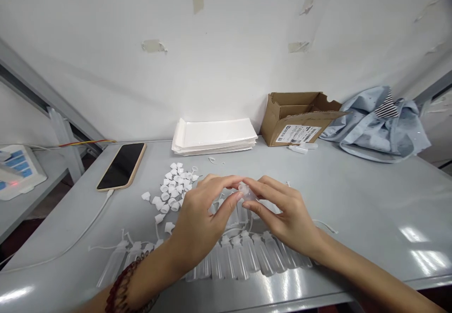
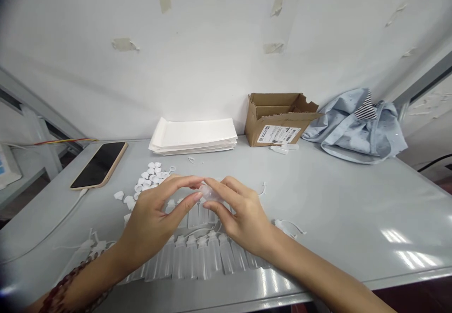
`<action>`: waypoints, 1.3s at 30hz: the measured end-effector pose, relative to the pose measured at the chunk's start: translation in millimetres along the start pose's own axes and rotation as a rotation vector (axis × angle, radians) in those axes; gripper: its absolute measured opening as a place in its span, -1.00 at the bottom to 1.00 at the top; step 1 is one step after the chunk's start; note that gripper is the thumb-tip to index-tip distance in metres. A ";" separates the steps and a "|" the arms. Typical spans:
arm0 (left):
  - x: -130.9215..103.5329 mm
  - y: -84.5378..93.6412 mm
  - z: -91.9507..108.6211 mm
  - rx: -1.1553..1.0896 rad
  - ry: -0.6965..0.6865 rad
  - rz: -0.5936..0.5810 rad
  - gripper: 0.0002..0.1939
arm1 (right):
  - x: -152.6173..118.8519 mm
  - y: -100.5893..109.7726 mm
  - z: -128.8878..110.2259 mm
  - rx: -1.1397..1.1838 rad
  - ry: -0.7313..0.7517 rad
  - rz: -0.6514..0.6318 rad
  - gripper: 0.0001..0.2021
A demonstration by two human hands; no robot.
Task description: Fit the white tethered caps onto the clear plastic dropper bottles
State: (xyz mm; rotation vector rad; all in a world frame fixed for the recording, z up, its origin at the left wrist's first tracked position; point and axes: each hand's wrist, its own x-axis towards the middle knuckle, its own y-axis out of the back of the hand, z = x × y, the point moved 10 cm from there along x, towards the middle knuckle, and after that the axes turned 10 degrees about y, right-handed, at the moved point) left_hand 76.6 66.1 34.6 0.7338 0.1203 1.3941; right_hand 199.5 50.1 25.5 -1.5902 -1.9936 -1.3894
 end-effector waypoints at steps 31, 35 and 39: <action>-13.5 -11.4 44.8 0.404 -0.448 0.012 -0.56 | 5.3 1.2 26.2 0.398 -0.435 -0.215 -0.72; -11.2 -11.9 44.2 0.418 -0.445 0.005 -0.57 | -2.1 -5.0 34.9 0.677 -0.540 -0.177 -0.71; -9.9 -13.2 39.8 0.416 -0.421 -0.009 -0.55 | -2.9 -3.4 41.3 0.763 -0.547 -0.136 -0.71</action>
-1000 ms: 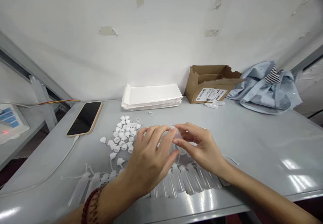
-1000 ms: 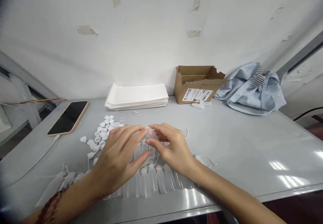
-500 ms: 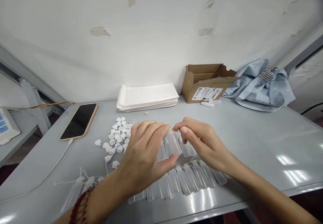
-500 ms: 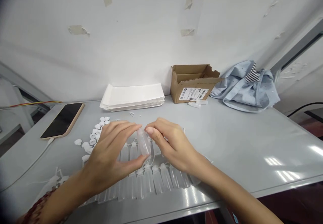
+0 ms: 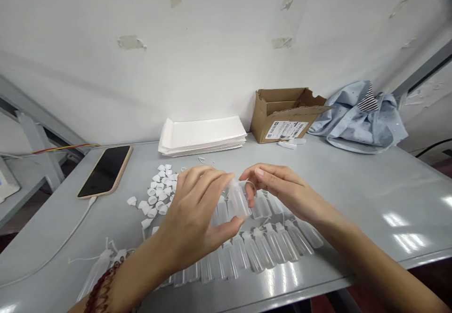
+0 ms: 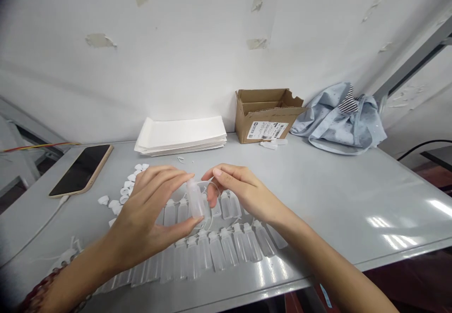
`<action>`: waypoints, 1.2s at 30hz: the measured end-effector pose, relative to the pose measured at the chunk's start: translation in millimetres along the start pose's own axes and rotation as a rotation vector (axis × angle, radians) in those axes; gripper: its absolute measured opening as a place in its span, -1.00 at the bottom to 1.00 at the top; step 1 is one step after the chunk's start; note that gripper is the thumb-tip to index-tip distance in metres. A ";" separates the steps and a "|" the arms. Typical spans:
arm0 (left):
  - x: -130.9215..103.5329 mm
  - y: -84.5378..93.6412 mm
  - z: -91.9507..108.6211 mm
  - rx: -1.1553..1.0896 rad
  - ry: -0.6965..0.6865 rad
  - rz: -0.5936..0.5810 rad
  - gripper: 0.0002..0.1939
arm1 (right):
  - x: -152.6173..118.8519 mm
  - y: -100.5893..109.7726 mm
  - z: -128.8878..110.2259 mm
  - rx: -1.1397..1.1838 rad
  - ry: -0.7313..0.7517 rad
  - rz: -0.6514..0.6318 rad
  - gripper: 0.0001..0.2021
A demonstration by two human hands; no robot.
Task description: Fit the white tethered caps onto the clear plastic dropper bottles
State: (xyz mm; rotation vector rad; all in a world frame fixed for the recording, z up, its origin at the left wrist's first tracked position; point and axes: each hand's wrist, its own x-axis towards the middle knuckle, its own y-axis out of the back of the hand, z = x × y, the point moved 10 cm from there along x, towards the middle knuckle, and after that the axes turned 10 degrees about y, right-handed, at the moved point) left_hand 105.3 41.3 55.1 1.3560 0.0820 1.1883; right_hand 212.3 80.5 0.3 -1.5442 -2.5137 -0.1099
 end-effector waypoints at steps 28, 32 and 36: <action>-1.0 -31.0 0.7 -0.001 0.032 -0.231 -0.54 | -8.3 24.2 13.1 -0.227 -0.170 -0.080 -0.80; 19.5 -61.0 11.7 0.017 0.049 -0.402 -0.55 | -14.2 60.6 3.0 -0.353 -0.188 -0.094 -0.84; 42.3 -107.7 16.9 -0.111 0.129 -0.537 -0.50 | -23.4 100.9 6.1 -0.483 -0.255 -0.119 -0.81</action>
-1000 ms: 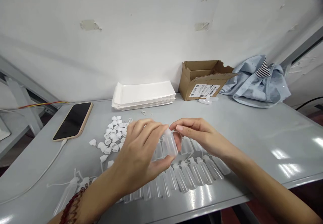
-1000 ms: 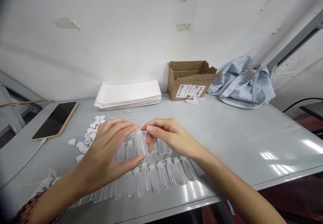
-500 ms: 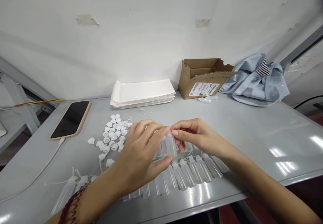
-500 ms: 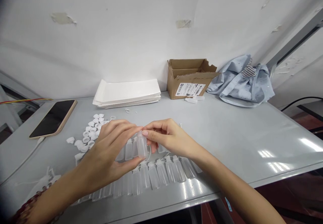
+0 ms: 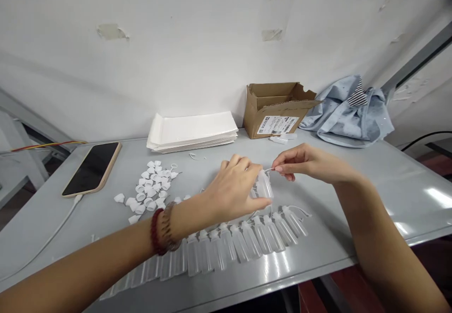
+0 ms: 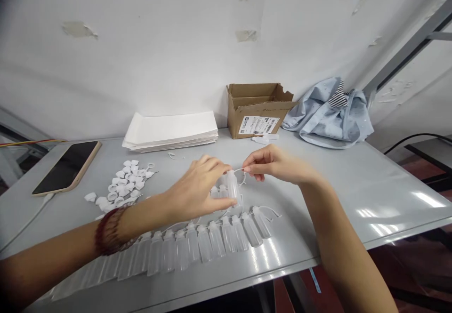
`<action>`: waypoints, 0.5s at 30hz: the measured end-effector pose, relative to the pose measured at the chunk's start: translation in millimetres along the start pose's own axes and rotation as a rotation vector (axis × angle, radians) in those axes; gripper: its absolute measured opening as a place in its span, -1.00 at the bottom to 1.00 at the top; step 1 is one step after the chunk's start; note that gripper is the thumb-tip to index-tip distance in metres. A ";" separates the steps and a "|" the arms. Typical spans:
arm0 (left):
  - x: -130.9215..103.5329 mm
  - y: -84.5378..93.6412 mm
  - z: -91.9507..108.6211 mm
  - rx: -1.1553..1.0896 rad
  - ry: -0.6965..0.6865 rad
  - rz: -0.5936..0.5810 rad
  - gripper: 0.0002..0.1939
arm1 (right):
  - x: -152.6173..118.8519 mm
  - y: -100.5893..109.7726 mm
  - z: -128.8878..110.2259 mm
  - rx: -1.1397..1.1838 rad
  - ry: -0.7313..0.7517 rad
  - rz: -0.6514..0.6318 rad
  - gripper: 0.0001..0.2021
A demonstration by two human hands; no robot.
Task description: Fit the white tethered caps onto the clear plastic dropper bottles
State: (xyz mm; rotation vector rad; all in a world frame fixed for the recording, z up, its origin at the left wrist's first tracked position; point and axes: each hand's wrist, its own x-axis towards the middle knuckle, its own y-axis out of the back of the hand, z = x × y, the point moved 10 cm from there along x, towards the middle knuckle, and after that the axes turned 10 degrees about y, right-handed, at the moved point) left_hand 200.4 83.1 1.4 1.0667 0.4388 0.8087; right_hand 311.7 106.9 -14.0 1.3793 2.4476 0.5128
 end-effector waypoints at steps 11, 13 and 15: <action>23.3 -51.3 5.2 -0.023 0.117 -0.089 -0.57 | -3.1 7.6 40.6 -0.236 -0.110 -0.211 -0.81; 22.7 -54.1 2.9 -0.010 0.130 -0.083 -0.58 | -1.6 5.1 40.6 -0.243 -0.111 -0.216 -0.81; 22.6 -56.5 1.7 0.000 0.137 -0.075 -0.58 | -0.4 3.1 41.7 -0.252 -0.110 -0.226 -0.80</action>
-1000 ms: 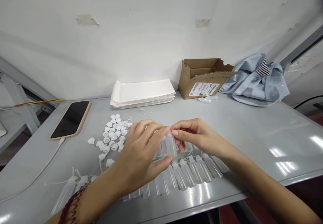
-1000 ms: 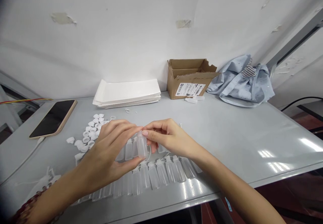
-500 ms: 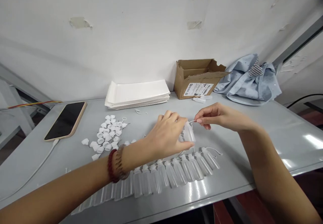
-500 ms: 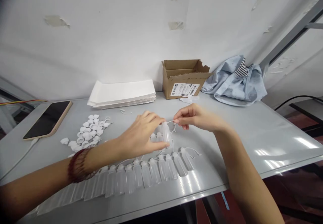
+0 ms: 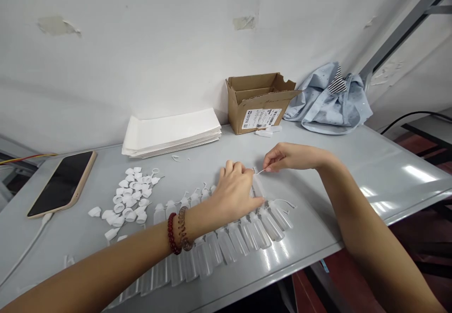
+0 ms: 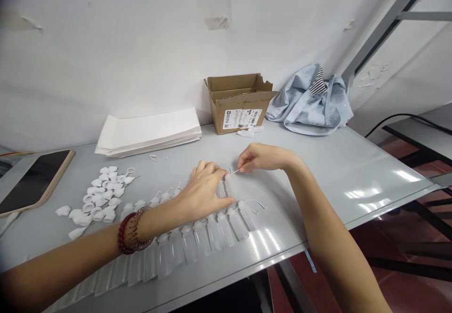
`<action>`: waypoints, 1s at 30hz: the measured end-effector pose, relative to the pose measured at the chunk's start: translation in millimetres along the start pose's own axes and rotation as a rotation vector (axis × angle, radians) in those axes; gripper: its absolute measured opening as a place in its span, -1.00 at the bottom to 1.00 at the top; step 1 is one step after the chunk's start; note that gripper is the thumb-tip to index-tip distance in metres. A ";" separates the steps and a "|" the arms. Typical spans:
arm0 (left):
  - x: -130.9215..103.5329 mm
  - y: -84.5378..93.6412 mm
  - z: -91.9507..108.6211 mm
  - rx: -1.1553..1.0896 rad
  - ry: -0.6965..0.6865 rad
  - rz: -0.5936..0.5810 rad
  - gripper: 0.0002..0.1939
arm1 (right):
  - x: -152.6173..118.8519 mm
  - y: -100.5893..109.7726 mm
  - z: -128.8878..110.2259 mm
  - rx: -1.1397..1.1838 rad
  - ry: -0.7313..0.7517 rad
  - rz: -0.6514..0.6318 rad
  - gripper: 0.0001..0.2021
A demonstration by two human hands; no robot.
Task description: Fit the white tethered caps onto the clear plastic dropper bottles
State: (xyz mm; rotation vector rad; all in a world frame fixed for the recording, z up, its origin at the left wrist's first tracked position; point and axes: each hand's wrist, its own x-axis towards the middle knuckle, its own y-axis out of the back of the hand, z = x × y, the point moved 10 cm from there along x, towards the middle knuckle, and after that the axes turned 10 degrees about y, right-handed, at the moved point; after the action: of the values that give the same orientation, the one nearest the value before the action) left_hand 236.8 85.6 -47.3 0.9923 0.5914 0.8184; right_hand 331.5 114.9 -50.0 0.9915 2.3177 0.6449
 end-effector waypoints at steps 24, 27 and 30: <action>-8.2 -2.2 5.9 0.058 -0.021 0.005 -0.53 | 11.6 -5.1 -19.4 -0.166 0.140 0.055 -0.74; -7.8 -2.1 6.1 0.063 -0.015 0.000 -0.50 | 14.8 -12.3 -21.8 -0.212 0.155 0.027 -0.76; -7.3 -2.5 6.1 0.071 -0.002 -0.007 -0.48 | 17.1 -15.6 -22.5 -0.245 0.157 0.036 -0.79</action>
State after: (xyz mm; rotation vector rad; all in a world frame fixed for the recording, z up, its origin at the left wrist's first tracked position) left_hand 238.0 75.9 -46.4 1.0551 0.6250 0.7947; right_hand 299.3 113.4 -47.5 0.8984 2.2876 1.0270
